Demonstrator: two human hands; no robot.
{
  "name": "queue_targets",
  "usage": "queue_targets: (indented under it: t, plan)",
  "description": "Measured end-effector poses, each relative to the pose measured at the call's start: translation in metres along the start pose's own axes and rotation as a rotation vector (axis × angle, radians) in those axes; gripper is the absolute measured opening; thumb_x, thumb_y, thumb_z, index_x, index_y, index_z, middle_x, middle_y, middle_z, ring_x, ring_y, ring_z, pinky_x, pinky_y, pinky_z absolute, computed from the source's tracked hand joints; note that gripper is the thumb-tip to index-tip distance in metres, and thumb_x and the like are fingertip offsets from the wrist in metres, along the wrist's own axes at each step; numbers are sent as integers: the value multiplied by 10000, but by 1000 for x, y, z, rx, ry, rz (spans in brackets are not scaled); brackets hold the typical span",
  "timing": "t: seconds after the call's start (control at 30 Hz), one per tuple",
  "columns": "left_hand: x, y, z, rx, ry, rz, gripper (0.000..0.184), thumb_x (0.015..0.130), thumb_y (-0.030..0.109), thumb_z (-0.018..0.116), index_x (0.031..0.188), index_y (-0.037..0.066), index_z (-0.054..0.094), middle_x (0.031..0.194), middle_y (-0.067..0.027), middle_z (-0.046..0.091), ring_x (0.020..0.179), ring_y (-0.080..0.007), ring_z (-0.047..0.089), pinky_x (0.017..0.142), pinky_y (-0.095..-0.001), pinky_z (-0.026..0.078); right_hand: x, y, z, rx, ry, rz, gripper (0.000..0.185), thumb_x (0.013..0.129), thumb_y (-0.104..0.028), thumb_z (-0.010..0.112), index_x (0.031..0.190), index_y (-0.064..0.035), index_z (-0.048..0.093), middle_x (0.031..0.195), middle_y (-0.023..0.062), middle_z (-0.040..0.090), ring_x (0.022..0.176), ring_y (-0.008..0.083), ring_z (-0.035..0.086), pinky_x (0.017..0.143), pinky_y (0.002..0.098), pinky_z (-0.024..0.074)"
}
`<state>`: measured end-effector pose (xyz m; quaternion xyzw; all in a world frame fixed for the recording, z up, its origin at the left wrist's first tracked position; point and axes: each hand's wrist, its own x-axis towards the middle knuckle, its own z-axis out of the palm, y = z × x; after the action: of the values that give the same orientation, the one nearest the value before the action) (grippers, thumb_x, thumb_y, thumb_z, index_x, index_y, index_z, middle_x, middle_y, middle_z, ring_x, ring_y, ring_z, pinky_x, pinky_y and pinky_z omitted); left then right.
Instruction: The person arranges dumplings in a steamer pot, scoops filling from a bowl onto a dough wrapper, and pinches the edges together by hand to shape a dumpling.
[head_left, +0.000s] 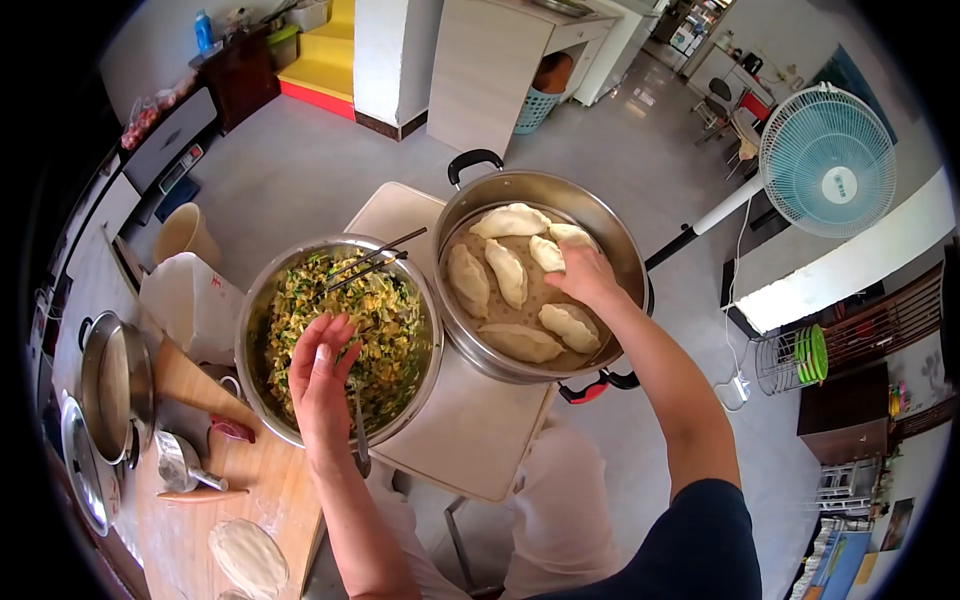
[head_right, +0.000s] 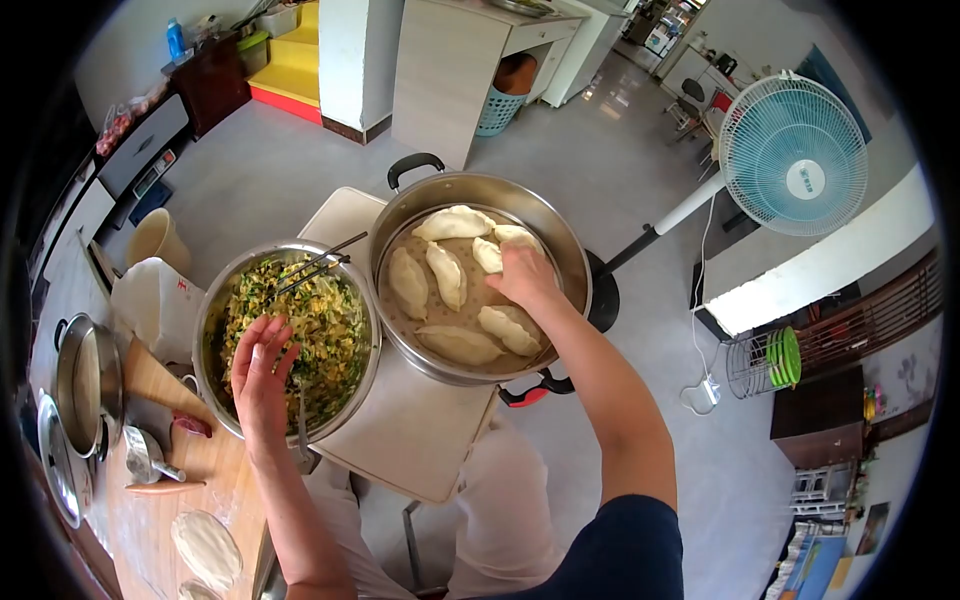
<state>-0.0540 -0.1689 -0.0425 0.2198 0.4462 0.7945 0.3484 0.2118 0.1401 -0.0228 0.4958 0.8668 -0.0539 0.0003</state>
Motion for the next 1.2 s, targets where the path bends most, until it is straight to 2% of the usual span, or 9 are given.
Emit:
queue_targets:
  t: [0.23, 0.43, 0.53, 0.63, 0.73, 0.83, 0.93, 1.03, 1.2]
  plan:
    - [0, 1, -1, -8, 11, -6, 424, 1012, 206, 553, 1387, 16, 498, 1326, -125, 601, 1224, -241, 579, 1047, -429, 463, 19, -8, 1, 54, -45, 58, 440, 778, -364, 787, 982, 16, 701, 1034, 231, 695, 996, 373, 668, 881, 460, 531]
    - [0, 4, -3, -29, 14, -4, 403, 1008, 171, 552, 1376, 14, 503, 1318, -137, 605, 1222, -231, 580, 1054, -409, 460, 6, -11, 10, 47, 72, -26, 485, 756, -309, 808, 1084, 20, 669, 1061, 232, 682, 1038, 357, 656, 895, 444, 525]
    - [0, 1, -5, -28, 12, -7, 402, 1006, 171, 556, 1373, 14, 506, 1313, -133, 608, 1222, -227, 579, 1057, -410, 458, 14, -7, 3, 79, -75, -46, 557, 718, -314, 847, 1113, 21, 642, 1100, 214, 677, 1071, 354, 644, 901, 450, 524]
    - [0, 3, -3, -33, 28, -17, 398, 1003, 167, 561, 1367, 15, 512, 1309, -131, 611, 1221, -225, 580, 1060, -408, 457, 26, -1, 18, 138, 70, -69, 558, 688, -287, 860, 1100, 13, 633, 1115, 186, 680, 1079, 355, 640, 907, 451, 524]
    - [0, 4, -2, -31, 29, -20, 392, 1001, 161, 563, 1363, 16, 517, 1306, -131, 613, 1219, -224, 581, 1059, -404, 458, 18, -15, 10, -21, -49, -43, 557, 687, -255, 852, 1142, -17, 634, 1115, 170, 685, 1086, 345, 638, 911, 443, 525]
    - [0, 3, -4, -36, 30, -21, 390, 1001, 157, 562, 1363, 17, 518, 1303, -132, 615, 1208, -224, 587, 1055, -402, 461, 18, -5, 12, 93, -44, -39, 553, 714, -222, 822, 1208, -56, 636, 1118, 162, 686, 1098, 344, 635, 926, 437, 519]
    - [0, 2, -5, -40, 32, -22, 389, 1002, 156, 560, 1363, 16, 516, 1299, -132, 617, 1198, -223, 594, 1052, -400, 464, 17, 3, 24, 168, 126, -143, 562, 748, -125, 767, 1287, -101, 612, 1144, 157, 680, 1110, 345, 628, 946, 425, 508]
    - [1, 2, -6, -24, 26, -30, 384, 1006, 154, 555, 1362, 15, 516, 1297, -134, 618, 1190, -222, 599, 1047, -395, 469, 25, 15, 28, 220, 33, -147, 600, 760, -24, 696, 1340, -128, 582, 1176, 154, 669, 1131, 343, 618, 964, 417, 498]
    - [2, -1, -8, -26, 38, -32, 378, 1012, 152, 547, 1360, 9, 513, 1300, -137, 615, 1184, -226, 602, 1031, -387, 480, 14, 3, 7, 230, -25, -162, 638, 765, 28, 647, 1374, -141, 563, 1227, 165, 649, 1172, 343, 597, 983, 411, 487]
